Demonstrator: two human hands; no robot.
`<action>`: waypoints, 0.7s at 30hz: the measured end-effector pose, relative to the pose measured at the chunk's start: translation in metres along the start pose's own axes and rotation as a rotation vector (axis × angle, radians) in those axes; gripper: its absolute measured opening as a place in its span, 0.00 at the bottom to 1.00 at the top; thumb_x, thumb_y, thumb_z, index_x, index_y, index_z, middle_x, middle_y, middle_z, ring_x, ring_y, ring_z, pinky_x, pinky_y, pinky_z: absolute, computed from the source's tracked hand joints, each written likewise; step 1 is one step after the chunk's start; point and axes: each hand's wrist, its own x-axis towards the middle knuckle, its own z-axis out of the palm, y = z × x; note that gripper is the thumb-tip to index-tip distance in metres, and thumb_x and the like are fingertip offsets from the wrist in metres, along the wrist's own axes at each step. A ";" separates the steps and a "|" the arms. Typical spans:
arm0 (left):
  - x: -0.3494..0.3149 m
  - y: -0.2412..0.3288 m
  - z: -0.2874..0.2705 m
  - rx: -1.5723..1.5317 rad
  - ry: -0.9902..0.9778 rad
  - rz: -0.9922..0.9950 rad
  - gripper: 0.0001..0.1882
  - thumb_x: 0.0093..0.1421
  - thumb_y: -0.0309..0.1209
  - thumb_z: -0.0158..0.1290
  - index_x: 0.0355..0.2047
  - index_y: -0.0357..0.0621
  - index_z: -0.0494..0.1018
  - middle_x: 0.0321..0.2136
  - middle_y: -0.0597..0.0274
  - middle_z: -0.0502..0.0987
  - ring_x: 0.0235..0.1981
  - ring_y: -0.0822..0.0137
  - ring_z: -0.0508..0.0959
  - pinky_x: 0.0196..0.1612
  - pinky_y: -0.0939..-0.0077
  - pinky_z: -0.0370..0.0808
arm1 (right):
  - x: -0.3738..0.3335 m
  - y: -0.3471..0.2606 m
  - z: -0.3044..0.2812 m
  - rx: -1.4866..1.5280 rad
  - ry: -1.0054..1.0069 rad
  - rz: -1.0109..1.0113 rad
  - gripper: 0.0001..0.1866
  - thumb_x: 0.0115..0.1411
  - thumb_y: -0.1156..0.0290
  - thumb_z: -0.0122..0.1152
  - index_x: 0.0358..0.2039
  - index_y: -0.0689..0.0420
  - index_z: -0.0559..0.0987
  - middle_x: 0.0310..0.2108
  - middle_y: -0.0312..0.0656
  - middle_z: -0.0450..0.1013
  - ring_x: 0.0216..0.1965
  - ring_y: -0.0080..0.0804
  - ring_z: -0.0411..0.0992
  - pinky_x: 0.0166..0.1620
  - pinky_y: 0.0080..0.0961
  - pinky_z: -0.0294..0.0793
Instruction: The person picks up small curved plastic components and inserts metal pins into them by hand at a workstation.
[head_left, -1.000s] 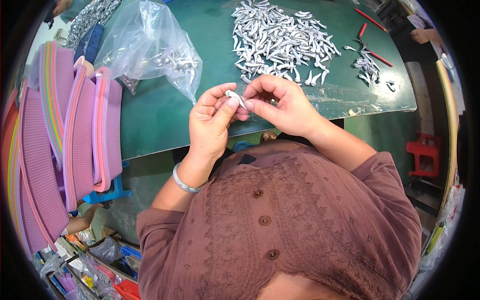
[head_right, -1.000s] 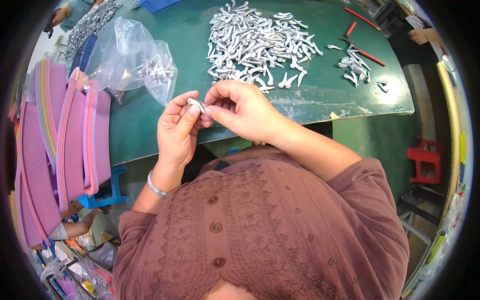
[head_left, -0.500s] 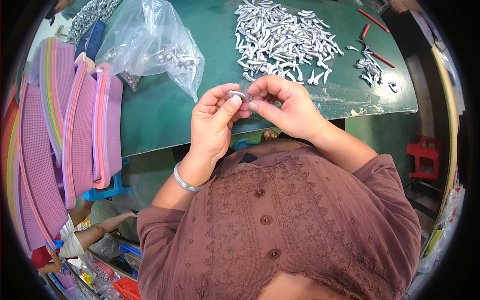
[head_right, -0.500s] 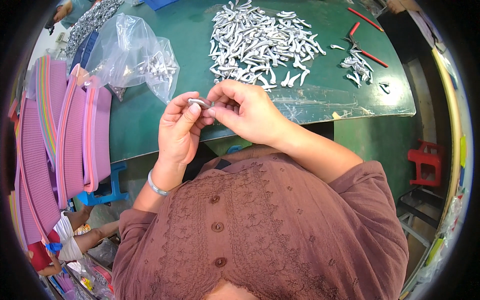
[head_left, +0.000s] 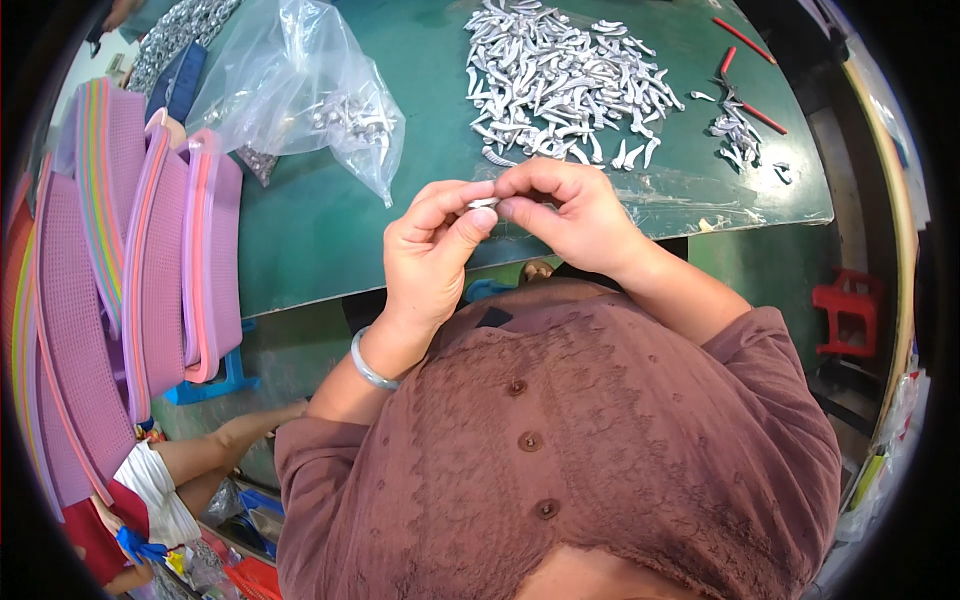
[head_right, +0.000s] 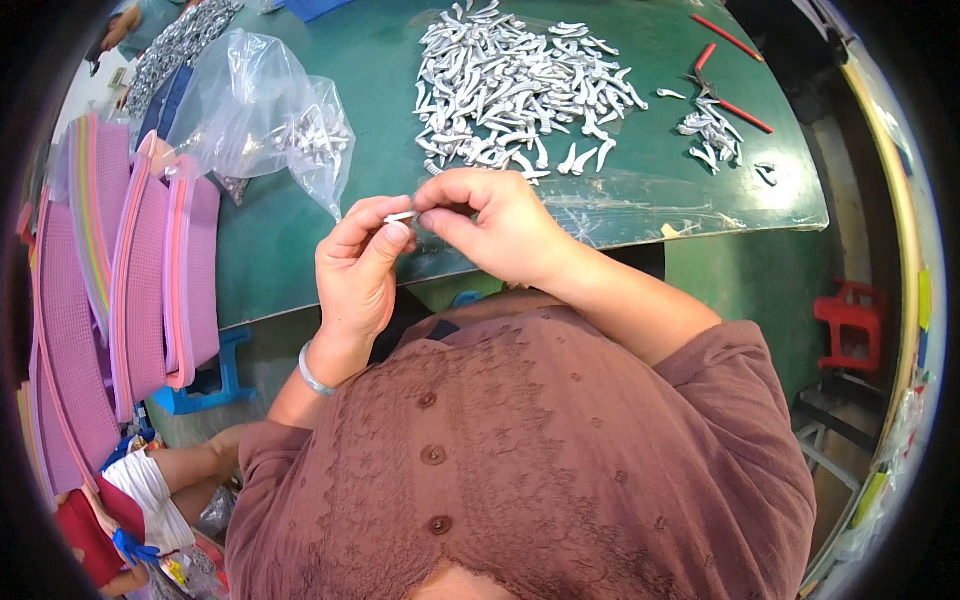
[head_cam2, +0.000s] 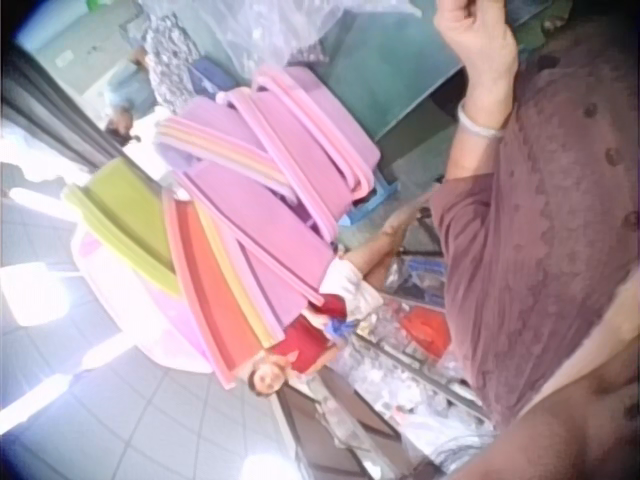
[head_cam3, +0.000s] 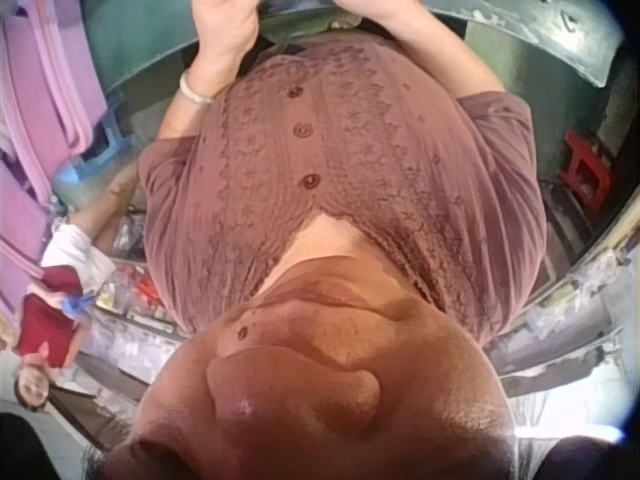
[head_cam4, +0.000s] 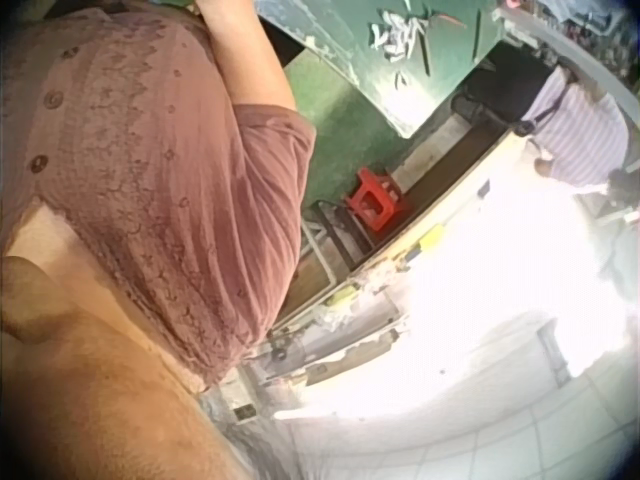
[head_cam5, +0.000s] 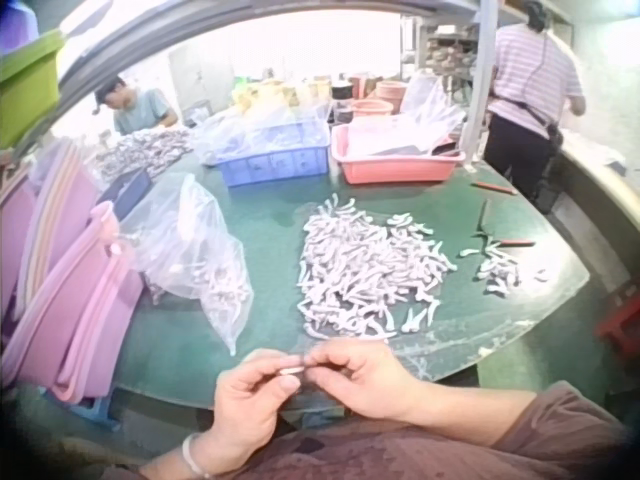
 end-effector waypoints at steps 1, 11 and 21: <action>-0.001 0.001 -0.001 -0.019 0.031 -0.053 0.09 0.53 0.21 0.50 0.37 0.35 0.71 0.31 0.63 0.72 0.29 0.74 0.71 0.33 0.84 0.69 | 0.000 -0.001 -0.002 -0.068 -0.030 -0.081 0.06 0.51 0.79 0.54 0.31 0.62 0.74 0.25 0.36 0.72 0.27 0.17 0.68 0.31 0.16 0.68; 0.003 0.001 -0.011 -0.353 0.113 -0.421 0.08 0.58 0.29 0.43 0.35 0.38 0.67 0.29 0.57 0.73 0.29 0.67 0.74 0.32 0.77 0.73 | 0.028 0.000 -0.050 -1.119 0.037 -0.376 0.06 0.46 0.77 0.55 0.27 0.57 0.75 0.26 0.39 0.65 0.30 0.38 0.66 0.33 0.30 0.66; 0.004 0.003 -0.010 -0.332 0.126 -0.510 0.08 0.57 0.28 0.44 0.36 0.38 0.68 0.25 0.63 0.70 0.24 0.73 0.69 0.27 0.82 0.67 | 0.035 0.002 -0.052 -1.097 -0.001 -0.481 0.05 0.46 0.74 0.55 0.27 0.56 0.75 0.25 0.40 0.66 0.29 0.36 0.67 0.31 0.28 0.66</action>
